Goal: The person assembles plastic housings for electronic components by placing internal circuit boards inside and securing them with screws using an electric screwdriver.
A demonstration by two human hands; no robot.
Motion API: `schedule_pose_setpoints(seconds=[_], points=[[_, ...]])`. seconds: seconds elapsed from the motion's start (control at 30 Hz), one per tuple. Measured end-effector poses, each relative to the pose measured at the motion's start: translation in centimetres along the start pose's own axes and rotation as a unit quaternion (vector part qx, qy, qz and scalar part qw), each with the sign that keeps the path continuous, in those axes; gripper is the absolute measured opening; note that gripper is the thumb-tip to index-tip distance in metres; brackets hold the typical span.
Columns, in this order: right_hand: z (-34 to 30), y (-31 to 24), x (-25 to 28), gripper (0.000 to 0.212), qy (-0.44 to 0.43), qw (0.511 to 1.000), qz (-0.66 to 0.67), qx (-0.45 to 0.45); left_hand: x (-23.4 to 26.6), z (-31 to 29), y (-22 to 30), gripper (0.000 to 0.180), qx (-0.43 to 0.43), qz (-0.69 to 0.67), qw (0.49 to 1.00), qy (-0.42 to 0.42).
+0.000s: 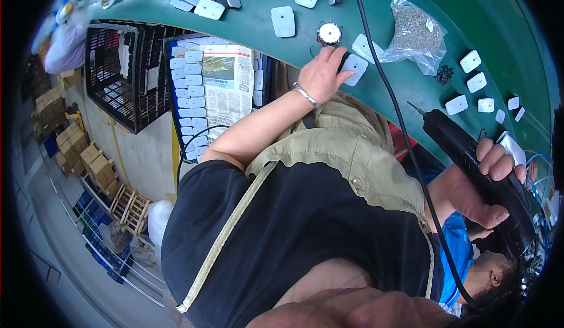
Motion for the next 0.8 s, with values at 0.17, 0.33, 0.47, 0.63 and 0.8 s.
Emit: schedule_pose_setpoints(seconds=[0.17, 0.33, 0.47, 0.63, 0.8], points=[[0.0, 0.2, 0.1, 0.063, 0.006, 1.000, -0.010, -0.003, 3.6, 3.7, -1.1, 0.028, -0.095, 0.056, 0.982, 0.151], [-0.5, 0.0, -0.9, 0.064, -0.002, 1.000, -0.014, 0.000, 2.2, 5.9, -2.6, 0.018, -0.114, 0.065, 0.980, 0.149], [-0.6, 0.0, -0.3, 0.066, -0.007, 1.000, -0.007, -0.004, 1.2, 6.5, -3.0, 0.012, -0.109, 0.102, 0.979, 0.140], [-0.7, 0.1, -0.3, 0.067, -0.006, 1.000, -0.020, -0.002, 0.7, 6.9, -3.2, 0.008, -0.106, 0.112, 0.979, 0.131], [-0.5, 0.0, -0.3, 0.067, -0.017, 1.000, -0.016, -0.005, 1.0, 7.2, -3.0, 0.007, -0.102, 0.093, 0.983, 0.125]])
Point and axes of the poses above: each hand's wrist, its own z-axis towards the middle knuckle, its own x-axis out of the back of the hand, y = z × x, the point moved 5 cm from there along z, towards the middle knuckle, and after that the axes turned 12 degrees about y, right-handed, at the moved point
